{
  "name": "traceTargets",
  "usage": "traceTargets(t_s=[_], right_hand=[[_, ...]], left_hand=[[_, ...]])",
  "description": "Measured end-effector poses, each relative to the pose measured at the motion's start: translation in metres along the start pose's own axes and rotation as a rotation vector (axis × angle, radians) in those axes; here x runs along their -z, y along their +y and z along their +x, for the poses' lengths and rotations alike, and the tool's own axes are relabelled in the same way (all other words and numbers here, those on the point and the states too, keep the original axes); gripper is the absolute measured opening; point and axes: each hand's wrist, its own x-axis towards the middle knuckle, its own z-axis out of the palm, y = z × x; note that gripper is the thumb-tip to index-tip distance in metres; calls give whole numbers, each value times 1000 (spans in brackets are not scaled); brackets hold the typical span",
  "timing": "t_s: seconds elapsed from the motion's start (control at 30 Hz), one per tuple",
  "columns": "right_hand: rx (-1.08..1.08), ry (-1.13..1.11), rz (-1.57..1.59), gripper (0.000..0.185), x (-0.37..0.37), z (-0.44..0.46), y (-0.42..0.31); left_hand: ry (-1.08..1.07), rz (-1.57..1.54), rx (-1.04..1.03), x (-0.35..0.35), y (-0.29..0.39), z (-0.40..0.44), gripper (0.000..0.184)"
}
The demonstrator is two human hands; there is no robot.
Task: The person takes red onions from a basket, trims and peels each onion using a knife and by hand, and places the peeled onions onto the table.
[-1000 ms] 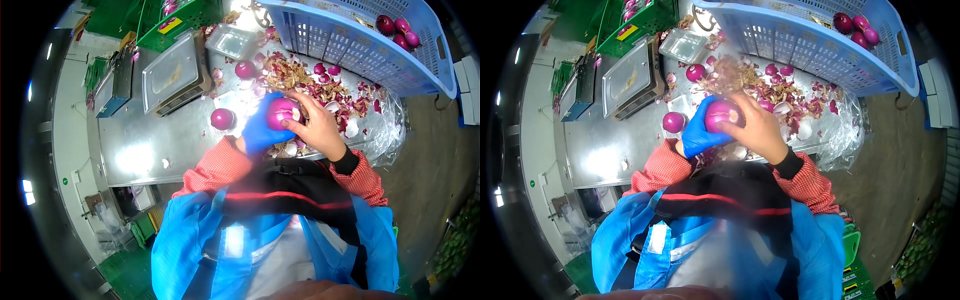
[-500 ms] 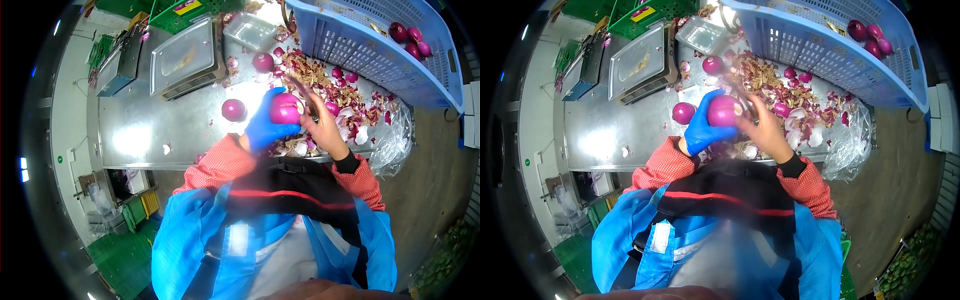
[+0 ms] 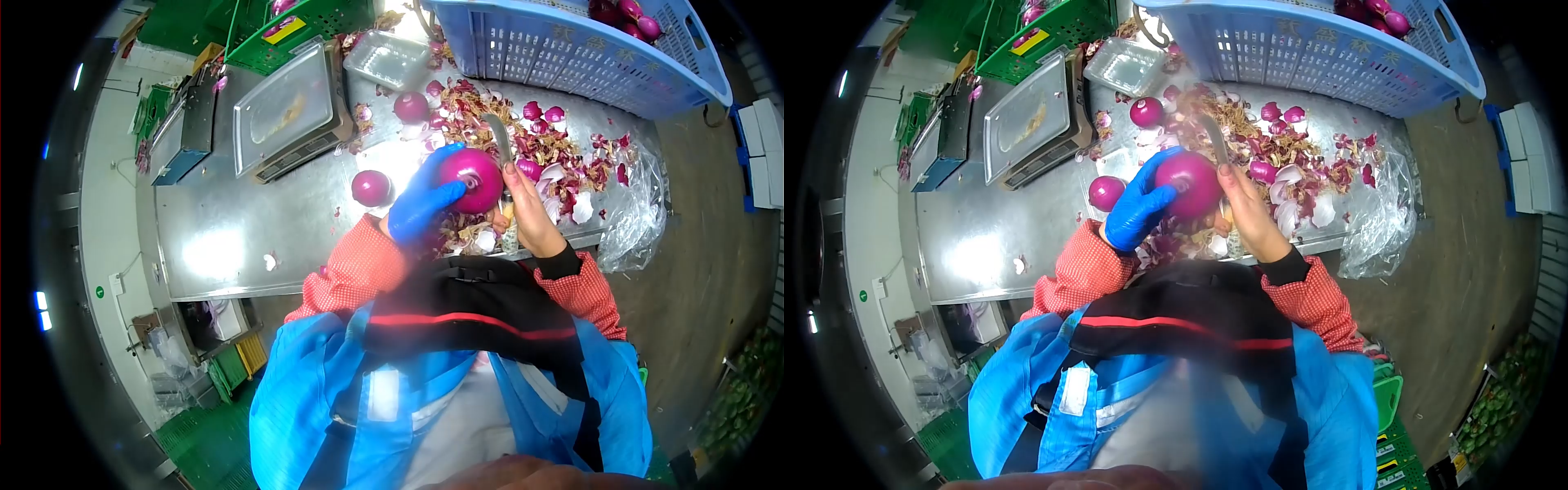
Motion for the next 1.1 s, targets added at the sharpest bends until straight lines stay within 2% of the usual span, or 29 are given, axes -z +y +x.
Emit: traceTargets(t_s=[0.13, 0.17, 0.23, 0.27, 0.3, 0.33, 0.37, 0.4, 0.47, 0.5, 0.6, 0.77, 0.8, 0.87, 0.97, 1.07, 1.1], right_hand=[[79, 28, -149, 51, 6, -2, -3], [136, 54, -221, 50, 3, -3, -4], [392, 97, -496, 55, 4, 1, 4], [518, 117, -632, 58, 6, 4, 9], [548, 135, -671, 55, 6, 7, 8], [415, 126, -530, 54, 5, 4, 7], [282, 115, -389, 53, 3, -1, 2], [149, 103, -247, 52, 1, -5, -4], [84, 147, -290, 48, 0, -5, -4], [43, 148, -286, 45, 2, -3, 2], [18, 172, -252, 43, 3, -5, 4], [128, 219, -247, 36, -5, -11, -2], [167, 225, -265, 36, -6, -13, -5], [300, 218, -527, 43, -3, -13, -3], [570, 201, -840, 56, -8, -12, -2], [280, 130, -436, 53, 4, -11, -1], [165, 124, -289, 51, 8, -13, -1]], left_hand=[[50, -288, 42, -2, -7, -1, 66], [47, -359, 96, -3, -8, -1, 67], [46, -500, 205, -2, -11, 0, 72], [-146, -612, 267, 8, -20, 2, 74], [-342, -719, 329, 14, -20, 6, 77], [-540, -825, 392, 16, -20, 7, 80], [-323, -702, 537, 15, -21, 0, 69], [-170, -560, 443, 10, -23, -2, 70], [125, -269, 250, -5, -29, 1, 73], [275, -183, 70, -23, -18, 4, 71], [62, -452, 319, 5, -20, 6, 68], [85, -907, 302, 1, -21, 11, 69], [69, -900, 307, 2, -22, 10, 70], [38, -889, 315, 8, -28, 8, 71], [-189, -836, 415, 19, -33, 6, 74], [-154, -457, 454, 10, -19, 1, 79], [-102, -248, 354, 5, -16, -2, 76]])
